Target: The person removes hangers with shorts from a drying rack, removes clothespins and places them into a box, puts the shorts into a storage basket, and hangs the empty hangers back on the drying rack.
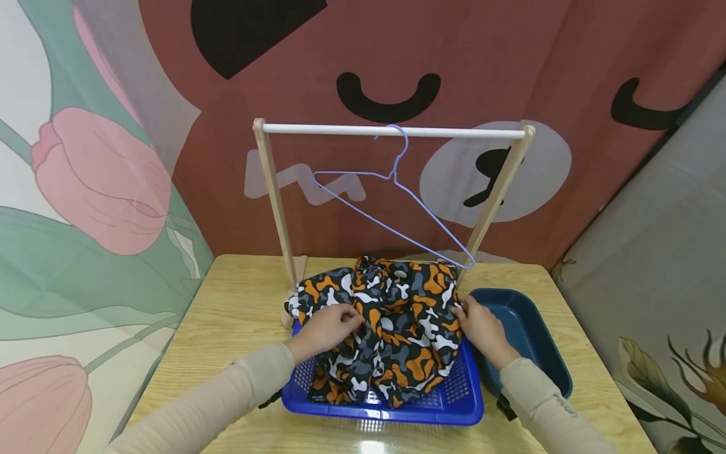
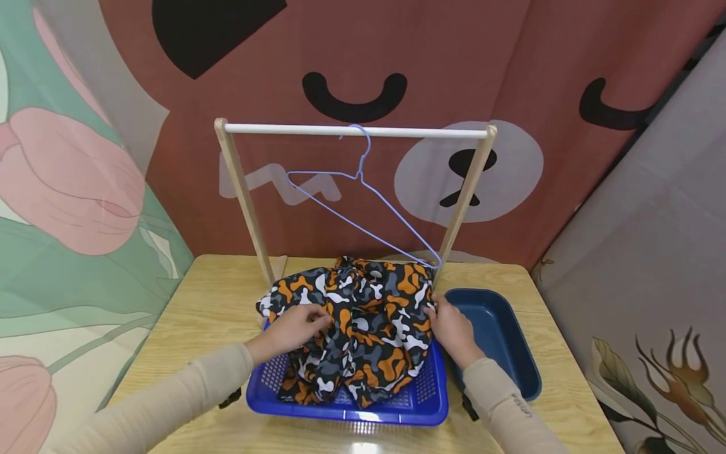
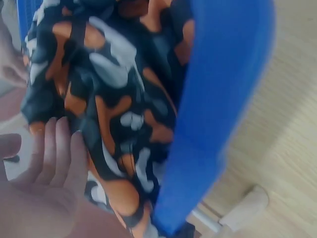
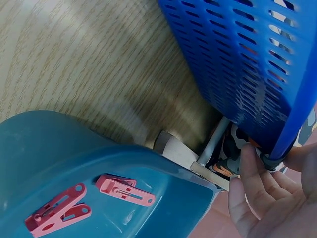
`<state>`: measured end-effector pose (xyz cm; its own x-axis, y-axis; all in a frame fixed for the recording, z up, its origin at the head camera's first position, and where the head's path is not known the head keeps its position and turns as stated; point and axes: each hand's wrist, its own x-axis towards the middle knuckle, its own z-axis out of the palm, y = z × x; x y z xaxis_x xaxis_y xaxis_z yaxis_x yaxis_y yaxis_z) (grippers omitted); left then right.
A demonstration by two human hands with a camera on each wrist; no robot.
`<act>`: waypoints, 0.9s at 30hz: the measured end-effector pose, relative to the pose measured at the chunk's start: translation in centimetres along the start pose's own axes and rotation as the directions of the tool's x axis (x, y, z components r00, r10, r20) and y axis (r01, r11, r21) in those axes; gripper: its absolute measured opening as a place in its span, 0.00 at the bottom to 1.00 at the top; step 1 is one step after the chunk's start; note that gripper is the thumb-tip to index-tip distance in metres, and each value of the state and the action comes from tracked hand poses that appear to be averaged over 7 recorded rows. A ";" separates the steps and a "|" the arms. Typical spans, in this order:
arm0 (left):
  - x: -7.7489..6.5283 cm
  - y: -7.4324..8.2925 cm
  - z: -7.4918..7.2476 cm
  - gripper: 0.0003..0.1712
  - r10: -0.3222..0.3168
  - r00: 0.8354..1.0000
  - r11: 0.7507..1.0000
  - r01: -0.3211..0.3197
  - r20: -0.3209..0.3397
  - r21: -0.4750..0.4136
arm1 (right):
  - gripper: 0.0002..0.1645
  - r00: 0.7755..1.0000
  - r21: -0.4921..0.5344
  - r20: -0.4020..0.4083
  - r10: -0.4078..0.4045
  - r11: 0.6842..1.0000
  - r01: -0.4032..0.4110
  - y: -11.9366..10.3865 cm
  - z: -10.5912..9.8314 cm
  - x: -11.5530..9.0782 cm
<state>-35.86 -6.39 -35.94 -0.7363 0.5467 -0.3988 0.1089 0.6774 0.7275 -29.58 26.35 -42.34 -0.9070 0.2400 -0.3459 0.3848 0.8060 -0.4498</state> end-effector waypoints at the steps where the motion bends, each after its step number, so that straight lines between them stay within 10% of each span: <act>1: 0.1 0.0 -0.3 0.14 0.003 1.000 1.000 -0.003 -0.015 -0.007 | 0.27 1.000 0.000 -0.001 0.001 1.000 -0.001 0.0 0.0 0.0; 27: 1.6 -4.6 -5.7 0.12 0.130 0.947 0.987 -0.094 -0.293 0.134 | 0.28 1.000 0.000 0.011 -0.002 1.000 0.002 -0.1 0.0 0.0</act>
<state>-41.33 -11.45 -36.68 -0.8791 0.4614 -0.1198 0.2657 0.6828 0.6806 -29.64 26.32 -42.31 -0.9059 0.2327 -0.3539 0.3831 0.8066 -0.4501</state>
